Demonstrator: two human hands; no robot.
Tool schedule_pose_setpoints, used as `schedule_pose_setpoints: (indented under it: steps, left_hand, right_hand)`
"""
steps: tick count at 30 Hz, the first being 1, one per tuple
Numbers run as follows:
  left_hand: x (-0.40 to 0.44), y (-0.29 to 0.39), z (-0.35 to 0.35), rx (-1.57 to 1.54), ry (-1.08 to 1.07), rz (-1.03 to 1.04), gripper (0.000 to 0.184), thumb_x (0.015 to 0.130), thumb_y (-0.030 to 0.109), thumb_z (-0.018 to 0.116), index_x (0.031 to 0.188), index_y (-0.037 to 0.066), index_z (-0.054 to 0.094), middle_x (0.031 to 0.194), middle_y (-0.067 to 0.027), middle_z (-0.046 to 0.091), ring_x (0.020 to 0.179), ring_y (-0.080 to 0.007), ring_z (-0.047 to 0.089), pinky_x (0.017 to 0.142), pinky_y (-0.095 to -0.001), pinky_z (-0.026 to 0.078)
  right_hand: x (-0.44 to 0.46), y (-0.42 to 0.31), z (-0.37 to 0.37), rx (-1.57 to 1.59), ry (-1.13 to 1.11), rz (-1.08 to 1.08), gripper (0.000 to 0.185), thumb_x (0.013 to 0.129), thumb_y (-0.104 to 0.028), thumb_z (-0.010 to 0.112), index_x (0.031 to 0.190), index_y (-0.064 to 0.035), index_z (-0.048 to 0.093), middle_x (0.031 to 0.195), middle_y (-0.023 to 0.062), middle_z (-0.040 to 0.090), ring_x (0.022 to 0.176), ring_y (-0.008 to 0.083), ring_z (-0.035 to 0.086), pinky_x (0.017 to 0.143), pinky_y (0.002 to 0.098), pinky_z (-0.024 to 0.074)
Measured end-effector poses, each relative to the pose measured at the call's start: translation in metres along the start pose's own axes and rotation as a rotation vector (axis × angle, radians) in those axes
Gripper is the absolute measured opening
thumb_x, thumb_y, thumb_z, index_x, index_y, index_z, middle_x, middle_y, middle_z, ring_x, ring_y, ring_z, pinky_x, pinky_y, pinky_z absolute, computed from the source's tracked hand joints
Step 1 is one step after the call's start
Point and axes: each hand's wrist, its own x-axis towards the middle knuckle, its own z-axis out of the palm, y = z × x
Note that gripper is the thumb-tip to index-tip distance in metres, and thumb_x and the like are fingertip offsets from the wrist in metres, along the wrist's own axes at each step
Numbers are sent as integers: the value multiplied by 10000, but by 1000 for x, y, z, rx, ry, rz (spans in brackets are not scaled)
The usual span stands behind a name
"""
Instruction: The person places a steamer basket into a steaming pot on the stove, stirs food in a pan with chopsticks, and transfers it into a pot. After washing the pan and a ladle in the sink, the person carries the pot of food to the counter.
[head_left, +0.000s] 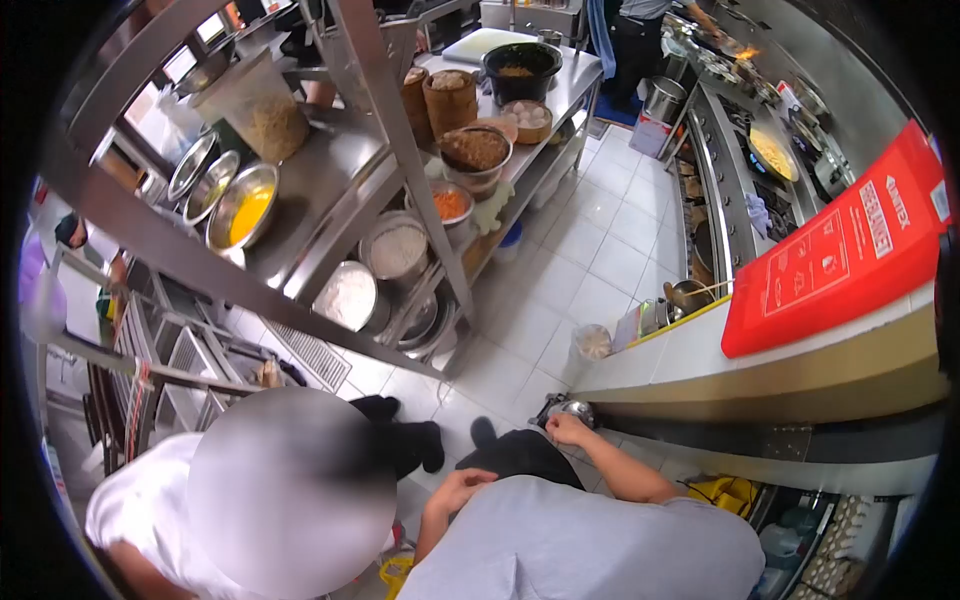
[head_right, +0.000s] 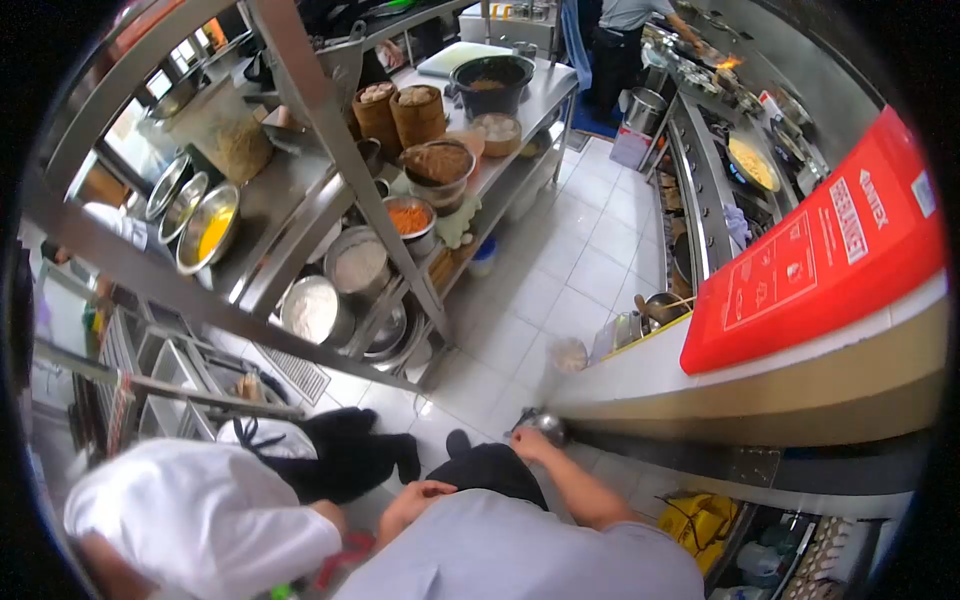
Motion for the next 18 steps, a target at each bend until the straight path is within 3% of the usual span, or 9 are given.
schedule_pose_setpoints:
  steps: [3, 6, 7, 9, 10, 12, 15, 17, 18]
  left_hand:
    - [15, 12, -19, -53, 90, 169, 341, 842, 110, 739, 1158, 6, 663, 1056, -111, 695, 944, -154, 645, 830, -301, 515]
    - [39, 26, -31, 28, 375, 323, 340, 853, 118, 729, 1156, -15, 649, 1067, -124, 690, 932, -165, 653, 830, -302, 519]
    - [44, 25, -38, 35, 384, 319, 340, 853, 118, 729, 1156, -15, 649, 1067, -124, 690, 932, -165, 653, 830, -302, 519]
    - [67, 35, -54, -19, 374, 106, 337, 867, 141, 721, 1155, -17, 646, 1082, -129, 682, 941, -173, 650, 836, -302, 519]
    - [67, 60, -57, -80, 427, 81, 351, 886, 168, 706, 1171, -21, 632, 1099, -136, 678, 957, -178, 644, 852, -302, 513]
    - [87, 100, -62, -50, 467, 72, 372, 892, 183, 702, 1191, -22, 618, 1103, -137, 674, 962, -175, 641, 855, -302, 510]
    - [129, 162, -77, 9, 538, 33, 416, 904, 213, 693, 1231, -23, 590, 1110, -140, 667, 970, -170, 634, 862, -301, 504]
    - [175, 213, -86, -33, 393, 113, 429, 908, 236, 689, 1245, -9, 588, 1143, -128, 655, 993, -170, 628, 881, -305, 497]
    - [187, 266, -85, 83, 333, 62, 445, 910, 250, 684, 1274, 17, 577, 1161, -110, 653, 1028, -177, 617, 913, -308, 481]
  right_hand:
    - [52, -39, -51, 67, 70, -2, 148, 855, -178, 582, 872, -36, 623, 726, 48, 650, 634, 141, 616, 576, 325, 489]
    - [141, -55, -110, 285, 232, 18, 135, 895, -185, 547, 905, -64, 606, 765, 34, 648, 638, 138, 616, 542, 304, 474]
    - [177, -56, -130, 271, 301, -27, 130, 908, -185, 533, 918, -74, 599, 775, 31, 647, 641, 135, 617, 533, 294, 469]
    - [237, -84, -202, 451, 392, -35, 197, 971, -255, 507, 957, -81, 598, 767, 34, 648, 651, 121, 625, 520, 270, 467]
    - [279, -91, -238, 490, 469, -194, 241, 986, -294, 499, 952, -80, 605, 757, 33, 644, 635, 121, 619, 514, 269, 469]
    - [326, -141, -329, 535, 668, -242, 248, 966, -282, 517, 886, -69, 617, 741, 37, 639, 588, 124, 598, 487, 270, 457]
    - [385, -220, -441, 661, 848, -339, 276, 956, -299, 521, 922, -51, 637, 734, 41, 632, 574, 99, 584, 479, 256, 445]
    - [469, -234, -499, 473, 1063, -349, 342, 954, -351, 515, 960, -33, 639, 786, 85, 669, 651, 172, 641, 565, 313, 499]
    - [473, -259, -520, 414, 1039, -262, 375, 949, -377, 512, 977, -26, 639, 843, 121, 684, 731, 235, 661, 638, 356, 513]
